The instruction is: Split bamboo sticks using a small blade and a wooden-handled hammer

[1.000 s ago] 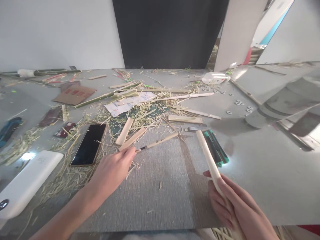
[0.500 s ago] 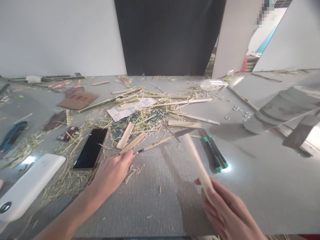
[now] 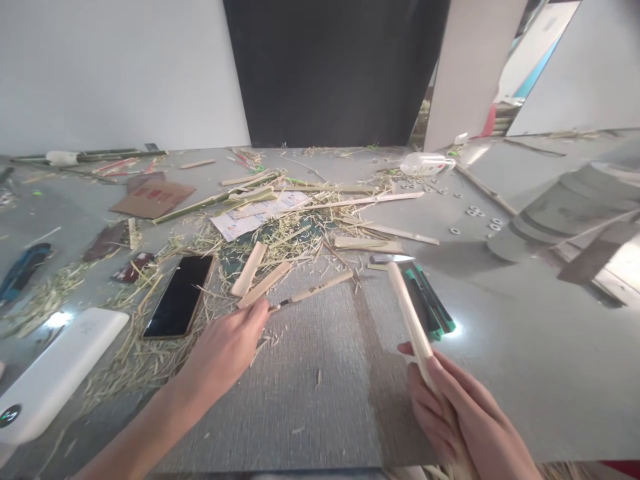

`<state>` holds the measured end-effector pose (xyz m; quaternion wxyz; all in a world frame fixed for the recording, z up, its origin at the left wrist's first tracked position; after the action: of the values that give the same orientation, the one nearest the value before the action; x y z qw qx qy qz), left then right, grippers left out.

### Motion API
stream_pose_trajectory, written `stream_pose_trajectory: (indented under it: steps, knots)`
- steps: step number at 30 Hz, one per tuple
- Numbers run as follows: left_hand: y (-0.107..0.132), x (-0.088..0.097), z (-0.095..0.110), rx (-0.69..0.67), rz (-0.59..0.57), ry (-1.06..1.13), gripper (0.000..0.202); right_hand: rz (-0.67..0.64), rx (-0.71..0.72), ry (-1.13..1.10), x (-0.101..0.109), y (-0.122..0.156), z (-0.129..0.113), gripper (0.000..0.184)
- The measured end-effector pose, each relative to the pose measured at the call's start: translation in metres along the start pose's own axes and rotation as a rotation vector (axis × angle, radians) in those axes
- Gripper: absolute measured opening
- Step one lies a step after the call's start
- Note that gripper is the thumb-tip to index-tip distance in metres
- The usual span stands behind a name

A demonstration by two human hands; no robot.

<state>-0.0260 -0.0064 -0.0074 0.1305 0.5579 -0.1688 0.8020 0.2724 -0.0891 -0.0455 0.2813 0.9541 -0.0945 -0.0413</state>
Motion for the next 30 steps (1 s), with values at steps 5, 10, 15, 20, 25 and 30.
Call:
stream_pose_trajectory:
  steps: [5,10,15,20,25,30]
  knots:
    - [0.002,0.004,-0.008,-0.007,0.099,-0.020,0.024,-0.070,0.068,0.064,0.005,-0.002,0.001,0.055]
    - [0.003,0.008,-0.015,0.034,0.116,-0.032,0.023,-0.043,0.145,0.111,0.008,0.001,-0.004,0.058]
    - [0.007,0.012,-0.018,0.004,0.147,-0.024,0.025,-0.104,0.045,0.181,0.001,-0.003,0.005,0.056]
    - [0.009,0.016,-0.017,-0.034,0.203,-0.034,0.026,-0.031,0.134,-0.028,0.004,-0.002,-0.007,0.053]
    - [0.008,0.016,-0.021,-0.011,0.187,-0.062,0.025,-0.076,0.048,0.090,-0.003,0.004,-0.004,0.055]
    - [0.009,0.017,-0.021,-0.018,0.179,-0.042,0.023,0.019,0.102,0.065,-0.002,0.006,-0.006,0.054]
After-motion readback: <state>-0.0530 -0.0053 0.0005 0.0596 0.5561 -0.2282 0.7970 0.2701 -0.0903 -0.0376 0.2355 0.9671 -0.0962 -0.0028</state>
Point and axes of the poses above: each hand's wrist, its own y-axis away from the middle knuckle, its own x-axis out of the back of the hand, z = x × y, the point moved 7 cm from there along -y, towards the middle knuckle, and after that the axes turned 10 degrees about y, right-handed, at the moved point
